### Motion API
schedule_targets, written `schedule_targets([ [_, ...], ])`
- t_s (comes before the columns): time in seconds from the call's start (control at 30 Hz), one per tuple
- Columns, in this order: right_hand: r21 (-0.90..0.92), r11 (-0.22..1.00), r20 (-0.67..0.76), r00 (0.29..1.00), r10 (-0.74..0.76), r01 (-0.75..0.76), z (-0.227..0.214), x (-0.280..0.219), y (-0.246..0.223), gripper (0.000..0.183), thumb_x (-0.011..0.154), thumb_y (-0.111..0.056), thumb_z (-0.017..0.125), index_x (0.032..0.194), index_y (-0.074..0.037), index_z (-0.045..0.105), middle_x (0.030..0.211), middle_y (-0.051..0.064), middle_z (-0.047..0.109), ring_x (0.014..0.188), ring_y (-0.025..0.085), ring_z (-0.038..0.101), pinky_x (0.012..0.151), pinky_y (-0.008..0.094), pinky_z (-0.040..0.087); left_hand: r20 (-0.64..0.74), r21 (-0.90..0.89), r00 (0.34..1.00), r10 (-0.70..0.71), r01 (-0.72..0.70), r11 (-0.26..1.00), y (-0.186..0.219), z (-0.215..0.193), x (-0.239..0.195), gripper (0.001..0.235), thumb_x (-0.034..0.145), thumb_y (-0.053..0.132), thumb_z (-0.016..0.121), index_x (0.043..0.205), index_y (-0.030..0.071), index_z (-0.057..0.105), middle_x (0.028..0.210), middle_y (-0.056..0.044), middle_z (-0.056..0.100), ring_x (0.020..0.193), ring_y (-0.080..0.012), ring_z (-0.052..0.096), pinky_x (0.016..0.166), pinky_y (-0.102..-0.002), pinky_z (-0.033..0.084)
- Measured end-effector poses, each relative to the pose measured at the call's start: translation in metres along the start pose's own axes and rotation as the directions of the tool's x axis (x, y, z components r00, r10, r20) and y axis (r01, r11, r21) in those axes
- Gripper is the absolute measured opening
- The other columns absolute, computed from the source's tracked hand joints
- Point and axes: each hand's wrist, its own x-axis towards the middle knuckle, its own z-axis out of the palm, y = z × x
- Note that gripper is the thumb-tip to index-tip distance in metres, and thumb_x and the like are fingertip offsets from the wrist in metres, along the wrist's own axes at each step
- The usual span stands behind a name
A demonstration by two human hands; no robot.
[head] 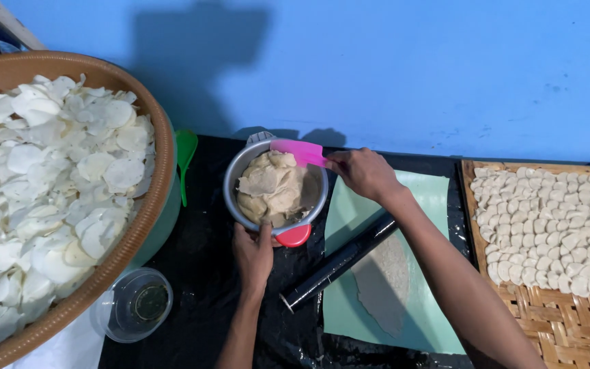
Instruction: Rolling out dough and scraping off excess dough around circular cutouts on a board.
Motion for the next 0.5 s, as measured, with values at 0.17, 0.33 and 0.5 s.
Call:
schedule_targets([
  [0.17,0.041,0.999,0.073,0.997,0.019,-0.022,0.021,0.012,0.019,0.032,0.102,-0.034,0.054,0.110,-0.014,0.077,0.086,0.019,0.073,0.085,0.043,0.069,0.078,0.052,0.054,-0.008,0.005,1.000,-0.014,0.014,1.000,0.001,0.001,0.000,0.035,0.096,0.009,0.063,0.122,-0.011,0.051,0.088,-0.018,0.073,0.067,-0.0202,0.076,0.056,-0.029,0.063],
  [0.33,0.170,0.981,0.173,0.982,0.069,-0.099,0.040,0.022,0.035,0.042,0.104,-0.041,0.055,0.097,-0.005,0.075,0.079,0.022,0.071,0.079,0.041,0.069,0.076,0.049,0.053,-0.001,-0.044,1.000,-0.019,0.019,0.999,-0.005,0.000,0.002,0.035,0.095,0.008,0.062,0.123,-0.008,0.049,0.087,-0.017,0.072,0.064,-0.0200,0.074,0.056,-0.029,0.062],
  [0.5,0.329,0.929,0.250,0.964,0.087,-0.169,0.046,0.022,0.046,0.050,0.099,-0.051,0.056,0.088,-0.005,0.073,0.062,0.011,0.062,0.062,0.022,0.062,0.063,0.040,0.050,0.002,0.019,1.000,-0.004,0.004,1.000,-0.011,-0.002,0.004,0.030,0.096,0.009,0.064,0.118,-0.008,0.053,0.082,-0.016,0.071,0.060,-0.0181,0.072,0.056,-0.029,0.059],
])
